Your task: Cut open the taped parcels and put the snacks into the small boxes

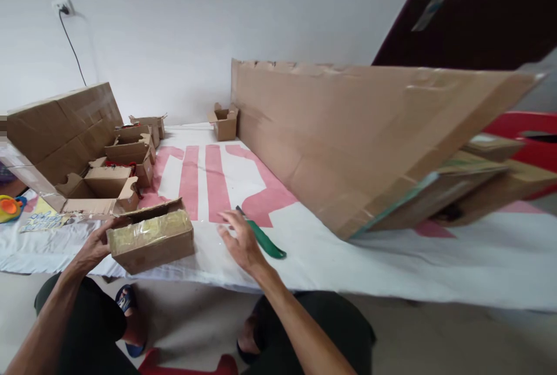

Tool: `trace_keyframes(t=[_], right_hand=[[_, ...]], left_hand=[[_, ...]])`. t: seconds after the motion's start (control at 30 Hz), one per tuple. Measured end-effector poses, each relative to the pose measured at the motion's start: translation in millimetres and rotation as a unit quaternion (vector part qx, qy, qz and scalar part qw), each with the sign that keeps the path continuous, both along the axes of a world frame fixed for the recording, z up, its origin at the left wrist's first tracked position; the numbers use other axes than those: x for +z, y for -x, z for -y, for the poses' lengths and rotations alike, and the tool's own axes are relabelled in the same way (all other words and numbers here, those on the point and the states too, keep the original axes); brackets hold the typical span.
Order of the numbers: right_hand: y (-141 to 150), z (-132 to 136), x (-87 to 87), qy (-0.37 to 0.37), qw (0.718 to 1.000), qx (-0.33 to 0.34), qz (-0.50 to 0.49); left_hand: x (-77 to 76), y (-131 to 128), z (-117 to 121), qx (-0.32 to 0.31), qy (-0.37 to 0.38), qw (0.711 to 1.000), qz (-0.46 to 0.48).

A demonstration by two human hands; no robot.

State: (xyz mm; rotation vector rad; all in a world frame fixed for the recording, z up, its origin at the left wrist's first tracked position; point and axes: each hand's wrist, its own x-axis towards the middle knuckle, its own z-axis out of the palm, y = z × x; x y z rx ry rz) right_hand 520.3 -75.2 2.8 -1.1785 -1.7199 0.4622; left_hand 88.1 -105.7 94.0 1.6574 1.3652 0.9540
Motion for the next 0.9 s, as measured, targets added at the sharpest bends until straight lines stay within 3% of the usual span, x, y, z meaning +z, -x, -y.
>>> trace_keyframes(t=[0.1,0.23,0.37,0.6,0.9], right_hand=[[50,5,34.4,-0.018,0.988,0.137,-0.067],[80,15,53.3,-0.055,0.989,0.119,-0.070],[80,29,52.1,-0.124,0.989,0.070,-0.029],[77,61,40.3,-0.226,0.963,0.095,0.112],[91,40,24.9,-0.236,0.958,0.034,0.162]], left_hand=[[5.0,0,0,0.011,-0.007,1.000,-0.023],[8.1,3,-4,-0.010,-0.018,0.998,-0.063],[5.7,7,-13,-0.019,-0.008,0.995,-0.093],[0.7,4,-16,-0.030,0.005,0.995,-0.098],[-2.4,-6,-35,-0.039,-0.004,0.995,-0.088]])
